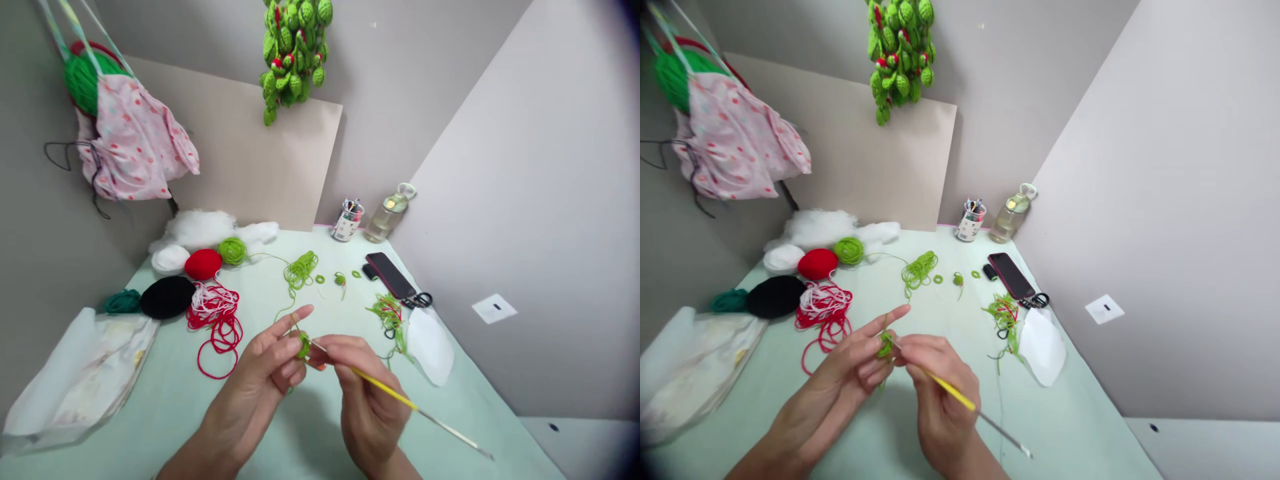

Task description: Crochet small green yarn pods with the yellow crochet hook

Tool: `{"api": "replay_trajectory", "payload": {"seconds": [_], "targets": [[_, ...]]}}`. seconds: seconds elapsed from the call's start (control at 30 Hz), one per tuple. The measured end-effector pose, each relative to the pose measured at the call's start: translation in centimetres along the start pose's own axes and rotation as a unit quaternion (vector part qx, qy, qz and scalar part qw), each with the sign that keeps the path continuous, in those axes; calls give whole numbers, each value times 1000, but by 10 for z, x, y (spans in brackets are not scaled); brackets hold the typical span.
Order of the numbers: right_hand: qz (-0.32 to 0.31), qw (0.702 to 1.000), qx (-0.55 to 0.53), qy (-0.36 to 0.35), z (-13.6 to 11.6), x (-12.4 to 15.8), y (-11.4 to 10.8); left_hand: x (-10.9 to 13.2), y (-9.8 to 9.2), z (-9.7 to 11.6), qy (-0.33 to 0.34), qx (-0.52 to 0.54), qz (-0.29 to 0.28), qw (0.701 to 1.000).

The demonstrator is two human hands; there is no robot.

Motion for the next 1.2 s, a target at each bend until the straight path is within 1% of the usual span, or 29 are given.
{"api": "replay_trajectory", "payload": {"seconds": [0.07,0.1,0.17,0.2,0.27,0.37,0.43,0.5,0.6,0.67,0.83,0.97,1.1,1.13,1.2], "targets": [[32,995,-65,71,10,-3,-5,-6,-3,2,7,-22,2,1000],[46,987,-103,112,17,-4,-7,-8,-4,3,9,-35,2,999],[72,964,-175,185,28,-5,-8,-10,-8,4,10,-59,6,998],[84,953,-202,211,32,-6,-8,-11,-9,4,9,-67,8,998],[101,936,-235,242,39,-8,-6,-13,-11,4,9,-78,16,997],[108,922,-258,267,47,-9,-1,-17,-16,4,23,-109,43,993],[104,924,-255,265,50,-10,2,-20,-19,2,38,-137,60,988],[99,933,-239,252,51,-10,3,-24,-21,-1,45,-152,69,985],[92,932,-235,261,56,-9,5,-27,-25,-6,40,-160,81,983],[91,931,-230,268,60,-7,5,-29,-26,-9,27,-164,76,983],[93,959,-141,226,65,-6,3,-30,-31,-14,19,-161,63,985],[65,970,-115,203,59,-8,6,-27,-34,-11,30,-150,77,985],[8,984,-57,171,48,-7,7,-23,-33,-2,38,-149,83,985],[6,984,-52,170,47,-6,6,-22,-33,-1,35,-148,80,985],[20,979,-81,185,49,-5,4,-22,-31,2,26,-147,66,987]]}}
Point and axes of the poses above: each hand's wrist, its own x-axis away from the middle knuckle, its own y-axis out of the palm, z = x × y, the point moved 6 cm from there along -x, towards the middle knuckle, and after that the axes turned 9 degrees about -x, right-handed, at the moved point
